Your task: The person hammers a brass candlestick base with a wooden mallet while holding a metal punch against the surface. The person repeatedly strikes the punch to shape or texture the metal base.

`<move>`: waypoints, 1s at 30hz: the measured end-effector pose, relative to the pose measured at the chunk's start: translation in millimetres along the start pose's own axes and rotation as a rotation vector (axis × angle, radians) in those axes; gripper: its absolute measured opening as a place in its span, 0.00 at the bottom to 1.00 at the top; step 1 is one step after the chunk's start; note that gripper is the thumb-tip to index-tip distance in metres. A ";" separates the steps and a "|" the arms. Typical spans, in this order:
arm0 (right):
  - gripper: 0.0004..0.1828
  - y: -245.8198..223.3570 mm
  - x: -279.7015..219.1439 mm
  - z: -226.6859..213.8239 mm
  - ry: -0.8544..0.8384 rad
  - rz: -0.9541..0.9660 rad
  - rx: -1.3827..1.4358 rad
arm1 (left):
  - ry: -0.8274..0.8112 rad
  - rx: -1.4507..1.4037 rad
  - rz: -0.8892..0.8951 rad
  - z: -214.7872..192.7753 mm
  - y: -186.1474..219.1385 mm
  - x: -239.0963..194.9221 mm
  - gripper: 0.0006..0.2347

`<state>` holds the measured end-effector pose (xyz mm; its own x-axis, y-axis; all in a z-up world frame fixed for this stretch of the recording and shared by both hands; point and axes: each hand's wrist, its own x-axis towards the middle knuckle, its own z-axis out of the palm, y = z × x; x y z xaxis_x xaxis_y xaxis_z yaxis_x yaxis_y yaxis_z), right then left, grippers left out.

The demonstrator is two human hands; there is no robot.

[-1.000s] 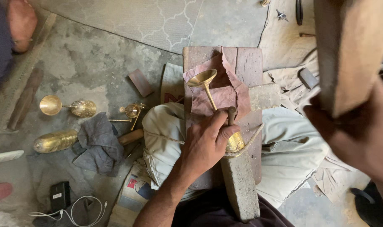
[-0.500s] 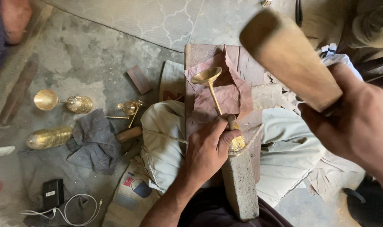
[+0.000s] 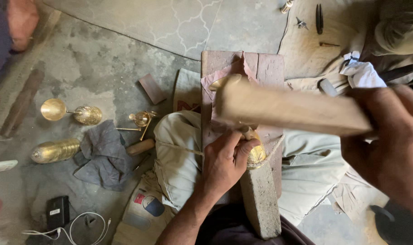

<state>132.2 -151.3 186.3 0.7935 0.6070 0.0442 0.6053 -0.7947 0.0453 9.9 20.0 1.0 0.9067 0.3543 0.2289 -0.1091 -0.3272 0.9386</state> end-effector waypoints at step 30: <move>0.16 40.0 -58.6 43.3 -0.121 0.173 -0.265 | 0.017 -0.109 -0.191 -7.5 9.1 4.1 0.08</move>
<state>112.6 -219.1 142.2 0.8945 0.4449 -0.0446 0.4362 -0.8463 0.3057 9.6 25.0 12.5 0.9081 0.4160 0.0481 0.0196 -0.1569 0.9874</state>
